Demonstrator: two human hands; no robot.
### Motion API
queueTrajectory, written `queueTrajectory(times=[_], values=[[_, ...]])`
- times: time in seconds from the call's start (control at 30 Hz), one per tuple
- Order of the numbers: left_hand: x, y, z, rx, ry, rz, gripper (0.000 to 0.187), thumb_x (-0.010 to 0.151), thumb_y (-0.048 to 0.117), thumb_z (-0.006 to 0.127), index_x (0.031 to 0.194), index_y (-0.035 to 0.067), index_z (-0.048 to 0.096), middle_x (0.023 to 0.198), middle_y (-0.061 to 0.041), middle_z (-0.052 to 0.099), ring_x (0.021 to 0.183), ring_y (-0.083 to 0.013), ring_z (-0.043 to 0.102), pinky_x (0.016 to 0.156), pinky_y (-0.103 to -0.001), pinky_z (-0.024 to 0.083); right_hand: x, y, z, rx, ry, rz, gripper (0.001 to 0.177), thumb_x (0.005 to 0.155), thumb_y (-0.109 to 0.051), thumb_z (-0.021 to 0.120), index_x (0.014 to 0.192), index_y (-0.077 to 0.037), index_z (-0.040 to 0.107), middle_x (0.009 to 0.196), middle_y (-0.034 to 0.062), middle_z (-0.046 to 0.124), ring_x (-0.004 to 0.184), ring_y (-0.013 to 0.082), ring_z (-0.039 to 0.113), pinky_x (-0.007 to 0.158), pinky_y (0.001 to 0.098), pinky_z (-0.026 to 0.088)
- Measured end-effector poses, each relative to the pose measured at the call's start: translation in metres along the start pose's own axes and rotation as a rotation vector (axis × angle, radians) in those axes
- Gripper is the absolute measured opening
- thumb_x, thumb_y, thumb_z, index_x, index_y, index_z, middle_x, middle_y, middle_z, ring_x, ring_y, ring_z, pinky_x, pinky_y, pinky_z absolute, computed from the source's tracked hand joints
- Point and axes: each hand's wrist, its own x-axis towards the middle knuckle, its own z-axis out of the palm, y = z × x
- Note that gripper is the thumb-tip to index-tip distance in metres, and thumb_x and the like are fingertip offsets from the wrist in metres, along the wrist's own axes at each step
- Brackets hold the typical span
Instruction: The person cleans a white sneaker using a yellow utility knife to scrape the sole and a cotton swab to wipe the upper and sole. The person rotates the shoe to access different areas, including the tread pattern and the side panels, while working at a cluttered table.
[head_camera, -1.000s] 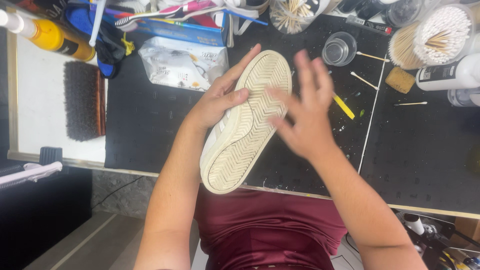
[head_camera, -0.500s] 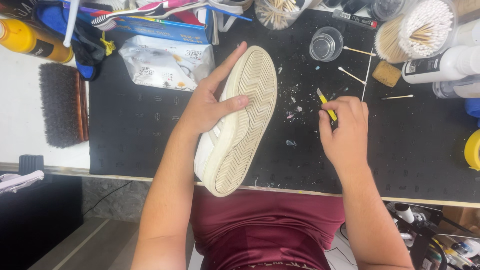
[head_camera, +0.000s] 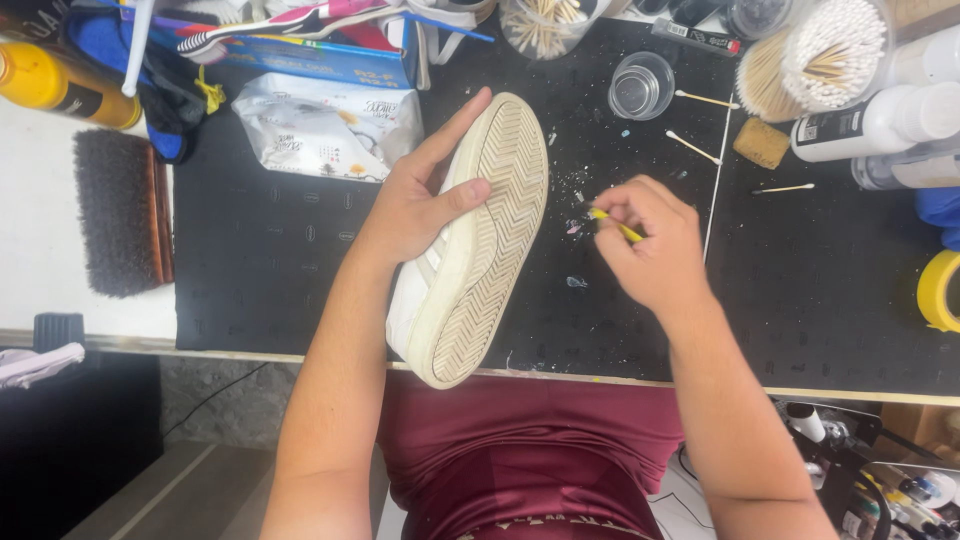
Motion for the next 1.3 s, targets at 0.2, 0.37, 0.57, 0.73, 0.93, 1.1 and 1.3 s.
queueTrajectory(times=[0.2,0.37,0.57,0.73,0.93,1.1,1.3], values=[[-0.003,0.0,-0.001,-0.021,-0.008,0.014,0.075,0.1,0.018,0.076,0.163,0.009,0.038,0.17,-0.012,0.04,0.158,-0.0219,0.038,0.133,-0.036,0.027,0.011,-0.039,0.026,0.333,-0.022,0.006,0.006,0.095,0.003,0.069,0.1,0.001,0.067,0.094,0.0045,0.065,0.081,0.0078,0.064,0.072,0.023,0.05],[-0.002,-0.001,-0.003,-0.009,-0.015,0.032,0.072,0.102,0.019,0.074,0.164,0.009,0.038,0.171,-0.01,0.039,0.159,-0.0211,0.037,0.134,-0.037,0.027,0.019,-0.054,0.03,0.283,-0.032,-0.008,0.006,0.095,0.0,0.072,0.101,0.0,0.07,0.093,0.0048,0.069,0.078,0.0074,0.066,0.069,0.0223,0.051],[0.0,-0.003,-0.003,0.006,-0.02,0.015,0.071,0.104,0.023,0.072,0.164,0.01,0.037,0.171,-0.01,0.039,0.16,-0.0211,0.035,0.134,-0.036,0.026,0.019,-0.056,0.031,0.264,-0.03,0.005,0.005,0.095,-0.001,0.073,0.099,0.0,0.07,0.09,0.0052,0.069,0.077,0.0089,0.067,0.068,0.0233,0.051],[-0.001,-0.003,-0.001,0.047,0.002,-0.003,0.063,0.109,0.024,0.067,0.165,0.012,0.04,0.172,-0.012,0.041,0.158,-0.0217,0.042,0.132,-0.036,0.032,0.016,-0.061,0.029,0.158,0.025,0.001,0.008,0.092,-0.002,0.075,0.098,-0.001,0.07,0.091,0.006,0.069,0.077,0.0091,0.068,0.069,0.0234,0.052],[-0.001,0.005,0.002,0.126,0.055,-0.086,0.085,0.09,0.016,0.081,0.161,0.016,0.035,0.13,-0.008,0.059,0.106,-0.0104,0.062,0.082,-0.022,0.054,0.01,-0.052,0.014,0.146,0.024,0.055,0.003,0.096,-0.002,0.073,0.097,-0.001,0.07,0.087,0.0073,0.069,0.074,0.0144,0.064,0.069,0.0263,0.049],[-0.001,0.001,0.002,0.073,0.062,-0.097,0.074,0.093,0.012,0.079,0.158,0.011,0.043,0.131,-0.005,0.06,0.106,-0.0084,0.063,0.083,-0.02,0.056,0.0,-0.038,0.01,0.144,-0.057,0.116,0.007,0.095,-0.007,0.074,0.101,-0.004,0.072,0.093,0.0066,0.074,0.083,0.0127,0.072,0.075,0.0257,0.055],[-0.008,-0.005,0.002,0.034,0.071,-0.087,0.055,0.101,0.014,0.071,0.153,0.007,0.052,0.134,-0.006,0.062,0.111,-0.0099,0.062,0.098,-0.025,0.054,-0.005,-0.018,0.003,-0.153,-0.006,0.023,0.011,0.089,-0.006,0.078,0.1,-0.006,0.075,0.098,0.0069,0.074,0.089,0.023,0.065,0.079,0.0336,0.053]])
